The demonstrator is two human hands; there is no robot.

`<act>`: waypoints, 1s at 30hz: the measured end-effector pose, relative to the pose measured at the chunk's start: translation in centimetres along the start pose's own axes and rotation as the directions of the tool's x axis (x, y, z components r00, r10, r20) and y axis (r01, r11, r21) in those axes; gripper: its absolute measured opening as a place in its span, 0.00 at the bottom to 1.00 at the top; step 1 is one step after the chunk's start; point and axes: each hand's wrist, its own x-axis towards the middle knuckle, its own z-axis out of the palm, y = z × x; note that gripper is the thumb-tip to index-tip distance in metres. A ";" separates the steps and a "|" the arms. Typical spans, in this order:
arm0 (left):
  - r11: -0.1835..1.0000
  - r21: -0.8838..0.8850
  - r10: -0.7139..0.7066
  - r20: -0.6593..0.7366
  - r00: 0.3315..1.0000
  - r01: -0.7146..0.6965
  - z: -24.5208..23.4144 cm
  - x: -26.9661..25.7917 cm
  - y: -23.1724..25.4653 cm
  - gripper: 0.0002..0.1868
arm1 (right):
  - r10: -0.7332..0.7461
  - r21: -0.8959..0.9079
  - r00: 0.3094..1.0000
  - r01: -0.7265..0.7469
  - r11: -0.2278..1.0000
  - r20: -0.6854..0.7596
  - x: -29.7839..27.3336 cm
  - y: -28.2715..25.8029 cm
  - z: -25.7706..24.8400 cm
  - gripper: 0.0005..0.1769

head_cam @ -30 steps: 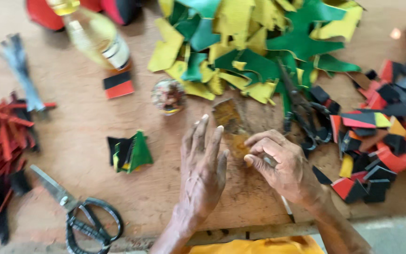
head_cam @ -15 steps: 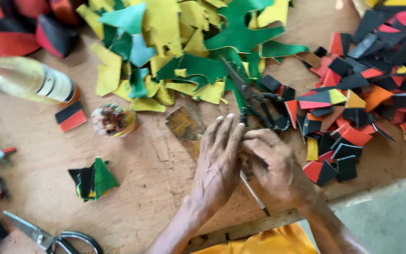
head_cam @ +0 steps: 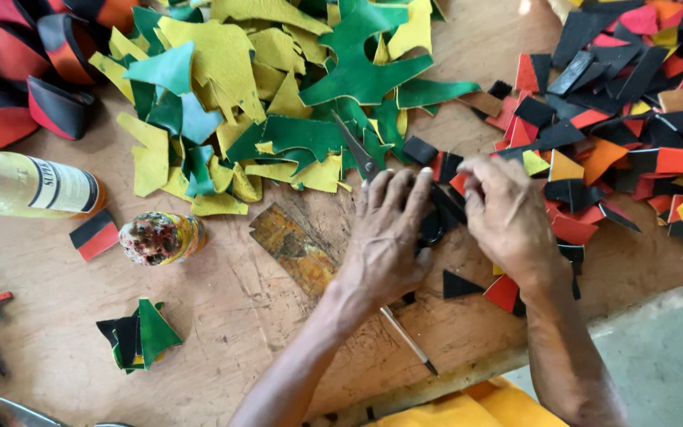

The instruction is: The person uses shears to cut small pieces of colored leather on a wooden workbench. They repeatedly pick up pieces, trim edges, and place the cut pieces into a cardboard box. The person also handles a small wooden block and a pen during the process.

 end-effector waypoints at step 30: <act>0.065 -0.998 -0.407 -0.018 0.913 0.009 -3.0 -7.9 -5.2 0.22 | -0.046 0.922 0.956 -0.266 0.281 0.290 -1.0 -5.6 5.8 0.15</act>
